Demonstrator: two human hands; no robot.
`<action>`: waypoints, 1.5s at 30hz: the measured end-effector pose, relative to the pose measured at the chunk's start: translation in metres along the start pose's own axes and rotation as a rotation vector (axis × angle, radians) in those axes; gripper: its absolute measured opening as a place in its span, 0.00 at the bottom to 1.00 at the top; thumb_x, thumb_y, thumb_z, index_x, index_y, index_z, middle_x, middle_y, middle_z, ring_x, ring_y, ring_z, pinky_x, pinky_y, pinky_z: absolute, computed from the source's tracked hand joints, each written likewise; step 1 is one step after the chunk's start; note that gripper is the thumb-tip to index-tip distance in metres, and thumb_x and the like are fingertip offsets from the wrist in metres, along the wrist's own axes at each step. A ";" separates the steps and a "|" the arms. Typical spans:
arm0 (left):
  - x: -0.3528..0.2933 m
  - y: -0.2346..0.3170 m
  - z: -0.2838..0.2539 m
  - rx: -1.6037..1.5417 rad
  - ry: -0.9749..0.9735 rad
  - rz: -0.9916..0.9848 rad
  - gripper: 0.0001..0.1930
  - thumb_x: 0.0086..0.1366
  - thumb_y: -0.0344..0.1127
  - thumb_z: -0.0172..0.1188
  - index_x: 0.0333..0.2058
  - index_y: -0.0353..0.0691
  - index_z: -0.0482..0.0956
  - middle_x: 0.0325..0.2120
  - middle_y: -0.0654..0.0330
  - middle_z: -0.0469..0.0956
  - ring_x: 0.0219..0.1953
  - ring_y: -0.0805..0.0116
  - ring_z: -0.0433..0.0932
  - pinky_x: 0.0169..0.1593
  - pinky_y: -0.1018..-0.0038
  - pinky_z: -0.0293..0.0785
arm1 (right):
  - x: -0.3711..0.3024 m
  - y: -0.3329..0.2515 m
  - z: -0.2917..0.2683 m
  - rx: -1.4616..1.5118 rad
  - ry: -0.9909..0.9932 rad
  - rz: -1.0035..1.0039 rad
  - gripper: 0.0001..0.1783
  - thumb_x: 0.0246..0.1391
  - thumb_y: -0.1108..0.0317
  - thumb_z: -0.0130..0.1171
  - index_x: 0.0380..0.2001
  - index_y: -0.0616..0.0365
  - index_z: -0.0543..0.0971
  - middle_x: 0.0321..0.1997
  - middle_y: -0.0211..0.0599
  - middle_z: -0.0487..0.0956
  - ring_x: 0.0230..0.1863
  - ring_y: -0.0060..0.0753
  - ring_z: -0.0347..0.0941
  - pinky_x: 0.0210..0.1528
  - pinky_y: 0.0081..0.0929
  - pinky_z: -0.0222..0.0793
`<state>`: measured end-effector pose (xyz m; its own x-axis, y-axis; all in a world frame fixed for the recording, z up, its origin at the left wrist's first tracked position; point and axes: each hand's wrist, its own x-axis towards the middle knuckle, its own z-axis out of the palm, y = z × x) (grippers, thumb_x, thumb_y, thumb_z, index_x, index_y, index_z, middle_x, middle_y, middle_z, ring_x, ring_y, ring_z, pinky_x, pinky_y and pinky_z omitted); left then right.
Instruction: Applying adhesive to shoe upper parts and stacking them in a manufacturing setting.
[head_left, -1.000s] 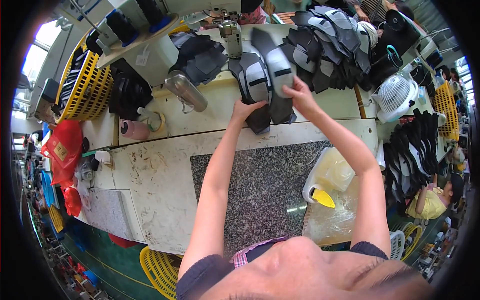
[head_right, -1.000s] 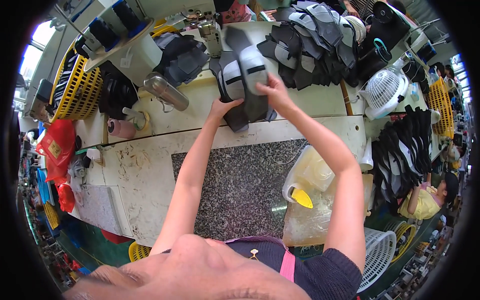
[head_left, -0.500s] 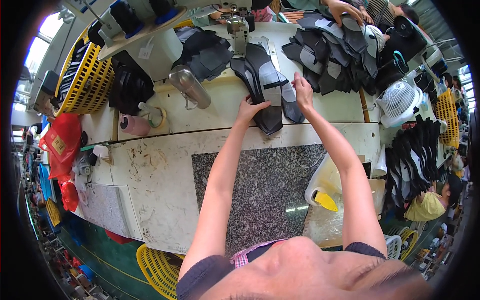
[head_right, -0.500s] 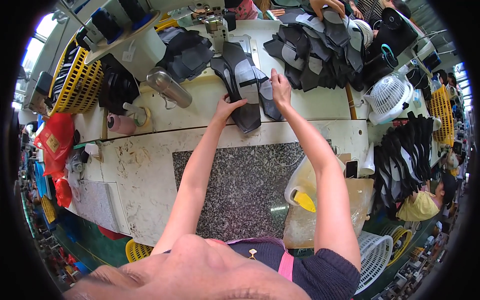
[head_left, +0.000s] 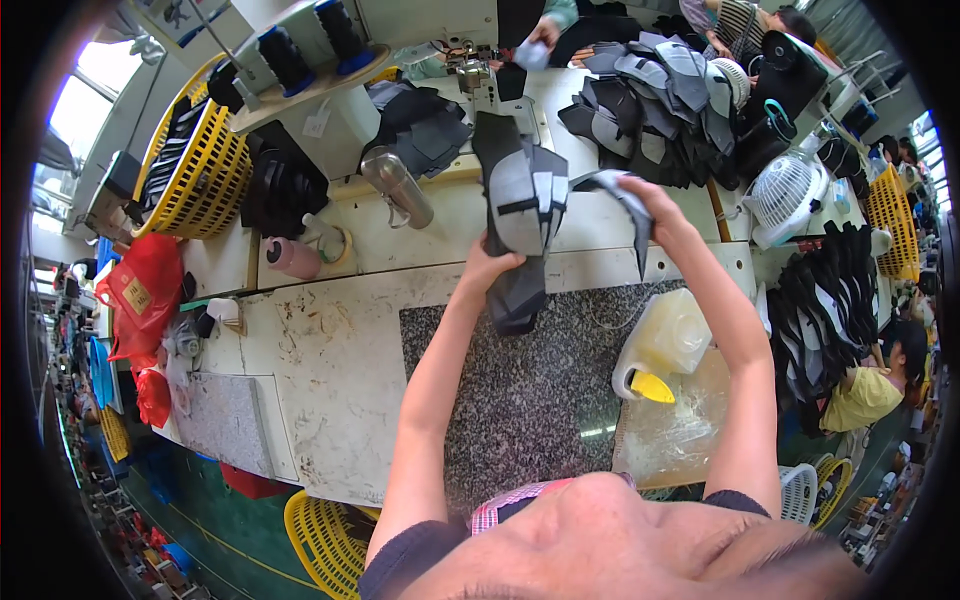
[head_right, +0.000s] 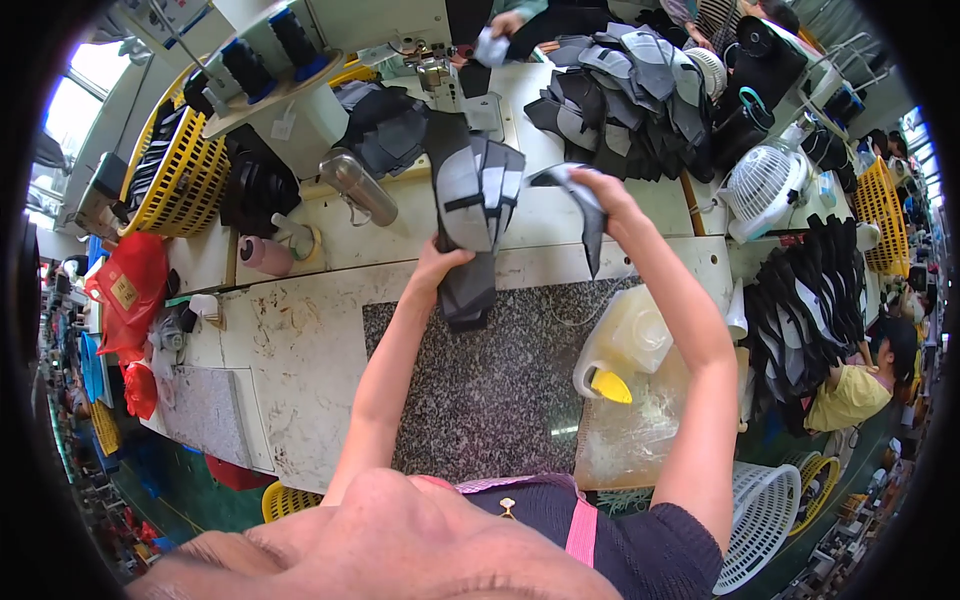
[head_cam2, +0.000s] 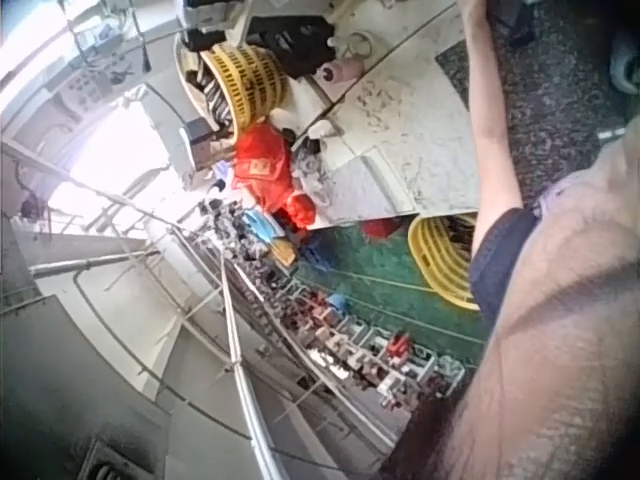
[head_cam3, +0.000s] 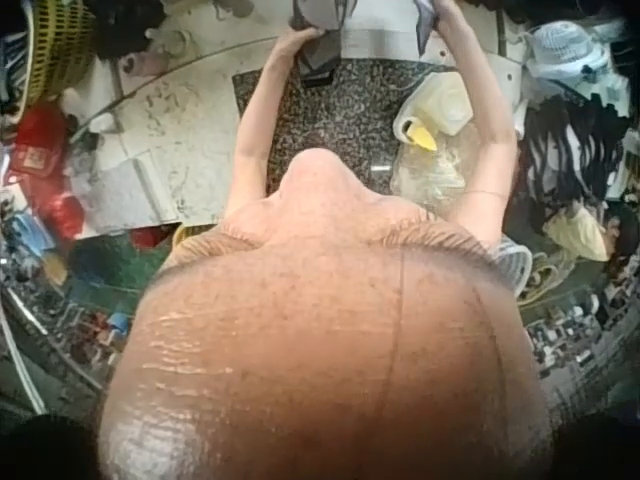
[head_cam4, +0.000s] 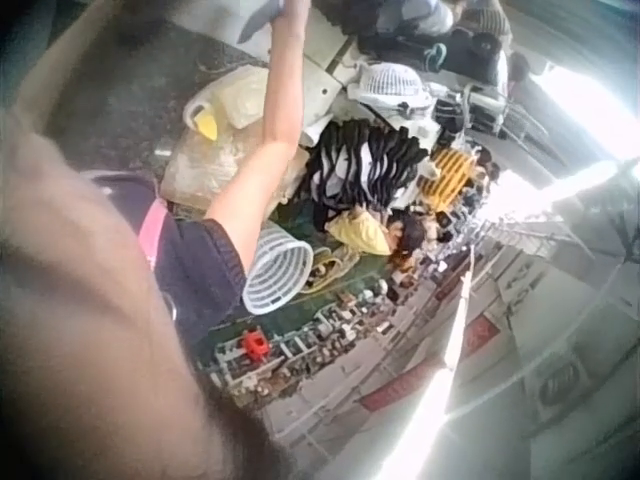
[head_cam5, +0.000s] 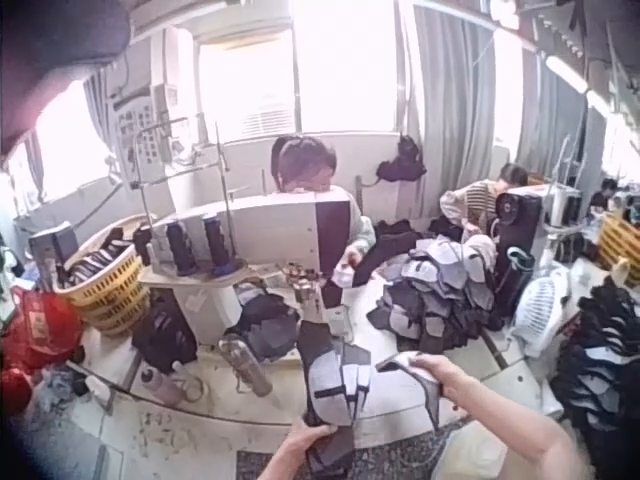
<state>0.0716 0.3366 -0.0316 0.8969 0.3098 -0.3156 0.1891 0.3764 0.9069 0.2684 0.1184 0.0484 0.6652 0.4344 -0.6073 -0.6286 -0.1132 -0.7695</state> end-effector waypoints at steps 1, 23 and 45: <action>-0.018 0.001 -0.001 -0.025 -0.010 0.016 0.30 0.42 0.29 0.69 0.47 0.33 0.69 0.39 0.59 0.76 0.41 0.68 0.75 0.47 0.73 0.70 | -0.015 0.000 -0.007 0.078 0.058 -0.159 0.19 0.49 0.56 0.61 0.40 0.57 0.76 0.28 0.29 0.78 0.22 0.18 0.73 0.24 0.16 0.71; -0.324 -0.089 0.084 0.080 -0.159 0.065 0.42 0.55 0.30 0.62 0.63 0.41 0.45 0.53 0.53 0.66 0.55 0.60 0.67 0.56 0.69 0.65 | -0.250 0.189 0.058 -0.395 -0.352 -0.277 0.37 0.29 0.58 0.75 0.44 0.65 0.74 0.41 0.32 0.77 0.43 0.27 0.72 0.50 0.26 0.66; -0.316 -0.102 0.068 -0.161 -0.023 -0.148 0.28 0.50 0.34 0.67 0.50 0.37 0.68 0.40 0.58 0.76 0.39 0.66 0.77 0.44 0.70 0.75 | -0.277 0.117 0.077 -1.455 -0.531 -1.387 0.40 0.30 0.57 0.71 0.50 0.57 0.70 0.51 0.41 0.70 0.58 0.41 0.62 0.60 0.37 0.58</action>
<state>-0.2034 0.1407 -0.0056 0.8735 0.2213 -0.4337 0.2548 0.5512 0.7945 -0.0202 0.0539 0.1417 -0.0097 0.9604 0.2786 0.9535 0.0928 -0.2866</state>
